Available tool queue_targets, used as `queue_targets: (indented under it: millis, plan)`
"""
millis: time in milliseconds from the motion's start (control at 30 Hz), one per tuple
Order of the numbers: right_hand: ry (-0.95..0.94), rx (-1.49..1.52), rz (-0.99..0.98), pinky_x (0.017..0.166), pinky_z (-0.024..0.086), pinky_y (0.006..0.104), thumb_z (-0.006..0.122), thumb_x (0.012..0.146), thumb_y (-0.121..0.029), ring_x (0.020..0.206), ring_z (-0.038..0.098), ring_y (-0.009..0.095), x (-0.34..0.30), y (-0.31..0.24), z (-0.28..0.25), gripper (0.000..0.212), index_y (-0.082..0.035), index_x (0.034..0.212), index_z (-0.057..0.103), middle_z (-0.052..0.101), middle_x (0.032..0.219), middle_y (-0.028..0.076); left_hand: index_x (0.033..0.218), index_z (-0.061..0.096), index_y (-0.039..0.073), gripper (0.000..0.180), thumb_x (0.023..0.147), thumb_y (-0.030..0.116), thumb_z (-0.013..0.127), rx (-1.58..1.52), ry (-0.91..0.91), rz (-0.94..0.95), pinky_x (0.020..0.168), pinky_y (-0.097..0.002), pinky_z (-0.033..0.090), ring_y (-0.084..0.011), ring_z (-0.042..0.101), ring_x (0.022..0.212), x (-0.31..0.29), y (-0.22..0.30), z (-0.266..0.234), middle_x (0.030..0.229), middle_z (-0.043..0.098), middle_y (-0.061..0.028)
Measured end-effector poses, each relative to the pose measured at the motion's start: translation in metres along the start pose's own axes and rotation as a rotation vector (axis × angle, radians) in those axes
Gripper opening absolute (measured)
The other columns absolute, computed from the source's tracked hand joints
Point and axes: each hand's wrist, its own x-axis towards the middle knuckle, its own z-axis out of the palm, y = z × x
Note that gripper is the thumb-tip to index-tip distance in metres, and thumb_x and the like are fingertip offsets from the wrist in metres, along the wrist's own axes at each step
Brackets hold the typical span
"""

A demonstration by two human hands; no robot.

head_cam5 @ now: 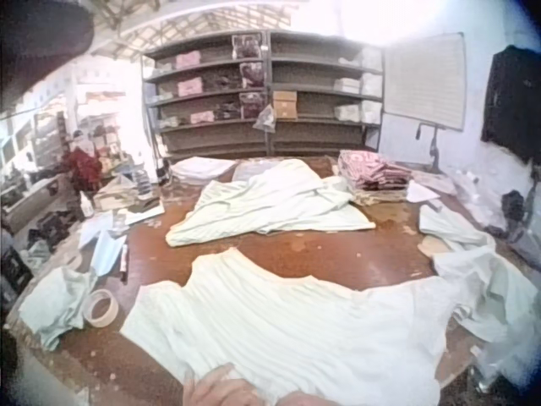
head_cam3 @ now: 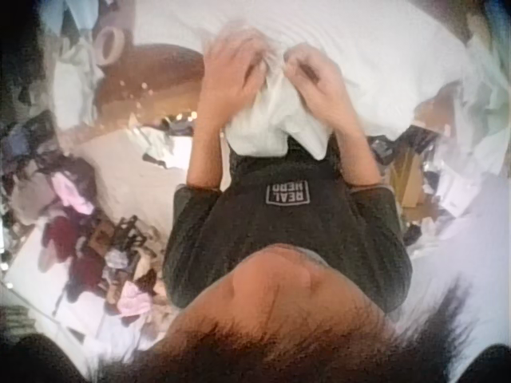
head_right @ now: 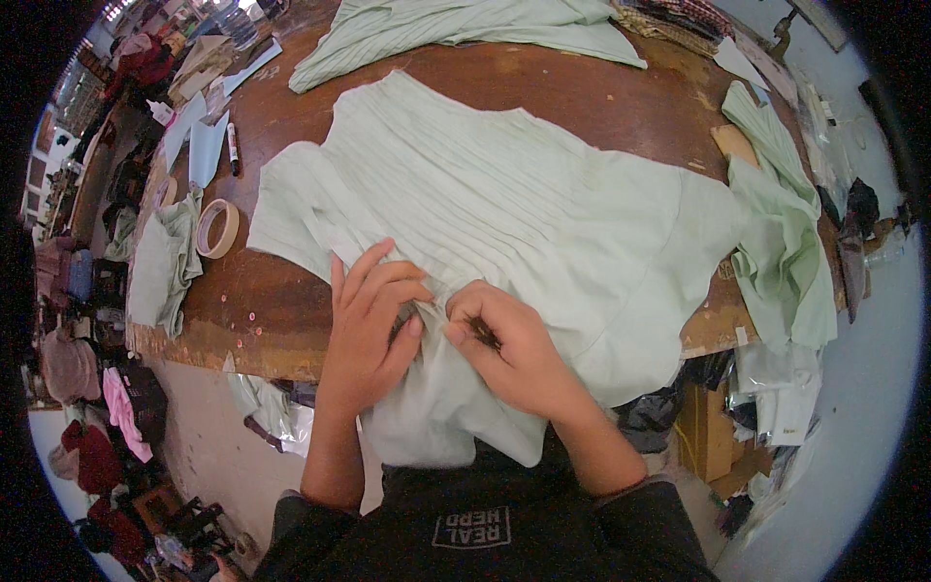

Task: The person uses a small blade to trim excess threads and fabric along the edge of a light green pleated garment laid on a wooden table. The person repeatedly adjusts the fabric and continues trimming along the same edge throughout the clip.

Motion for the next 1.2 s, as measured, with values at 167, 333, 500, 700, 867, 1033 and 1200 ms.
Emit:
queue_targets:
  millis: [167, 333, 500, 700, 867, 1033, 1200]
  plan:
    - [-0.030, 0.096, -0.104, 0.066, 0.038, 0.0246, 0.057, 0.092, -0.004, 0.074, 0.044, 0.013, -0.003, -0.008, -0.005, 0.009, -0.003, 0.088, 0.049, 0.054, 0.089, 0.008, 0.095, 0.063, 0.013, 0.016, 0.083, 0.023, 0.064, -0.214, -0.024, 0.041, 0.110, -0.0631, 0.008, -0.0260, 0.050, 0.115, 0.002, 0.000, -0.008, 0.101, 0.057, -0.0010]
    - [0.005, 0.104, -0.145, 0.062, 0.039, 0.0252, 0.060, 0.091, -0.005, 0.070, 0.047, 0.013, -0.005, -0.001, -0.008, 0.011, -0.002, 0.089, 0.050, 0.058, 0.088, 0.008, 0.090, 0.064, 0.012, 0.014, 0.077, 0.014, 0.068, -0.196, 0.023, 0.068, 0.113, -0.0578, 0.006, -0.0250, 0.055, 0.103, 0.002, 0.005, -0.003, 0.096, 0.058, -0.0019]
    - [0.035, 0.114, -0.171, 0.061, 0.039, 0.0248, 0.061, 0.091, -0.004, 0.069, 0.047, 0.013, -0.003, 0.001, -0.010, 0.010, -0.001, 0.090, 0.051, 0.060, 0.090, 0.009, 0.089, 0.063, 0.012, 0.013, 0.076, 0.010, 0.068, -0.206, -0.012, 0.016, 0.115, -0.0554, 0.005, -0.0228, 0.058, 0.098, 0.006, 0.018, -0.007, 0.096, 0.060, -0.0012]
    - [0.044, 0.111, -0.172, 0.060, 0.040, 0.0246, 0.062, 0.090, -0.004, 0.067, 0.047, 0.012, -0.004, -0.002, -0.013, 0.010, -0.001, 0.090, 0.052, 0.060, 0.087, 0.008, 0.091, 0.062, 0.012, 0.010, 0.081, 0.014, 0.066, -0.276, 0.124, -0.006, 0.115, -0.0548, 0.006, -0.0211, 0.056, 0.095, 0.003, 0.021, 0.008, 0.088, 0.058, -0.0010]
    - [0.070, -0.031, 0.008, 0.060, 0.042, 0.0244, 0.064, 0.087, -0.002, 0.065, 0.050, 0.011, -0.011, -0.004, -0.012, 0.008, 0.001, 0.092, 0.057, 0.063, 0.082, 0.005, 0.090, 0.062, 0.011, 0.006, 0.084, 0.013, 0.063, -0.348, 0.087, 0.037, 0.115, -0.0537, 0.006, -0.0225, 0.055, 0.092, 0.004, 0.008, 0.000, 0.085, 0.057, -0.0017]
    - [0.091, 0.014, -0.021, 0.067, 0.044, 0.0233, 0.060, 0.086, 0.007, 0.075, 0.055, 0.011, -0.013, -0.004, -0.012, 0.010, 0.001, 0.095, 0.059, 0.062, 0.086, 0.007, 0.090, 0.063, 0.011, 0.006, 0.084, 0.013, 0.063, -0.365, 0.022, 0.037, 0.115, -0.0528, 0.005, -0.0227, 0.055, 0.093, 0.004, 0.012, 0.002, 0.087, 0.057, -0.0012]
    - [0.210, 0.070, -0.026, 0.063, 0.045, 0.0243, 0.062, 0.084, 0.005, 0.068, 0.056, 0.012, -0.016, -0.004, -0.005, 0.011, 0.001, 0.094, 0.062, 0.065, 0.084, 0.007, 0.087, 0.063, 0.009, 0.006, 0.082, 0.011, 0.064, -0.400, 0.034, 0.061, 0.116, -0.0506, 0.005, -0.0221, 0.055, 0.093, 0.002, 0.010, 0.007, 0.089, 0.058, -0.0034]
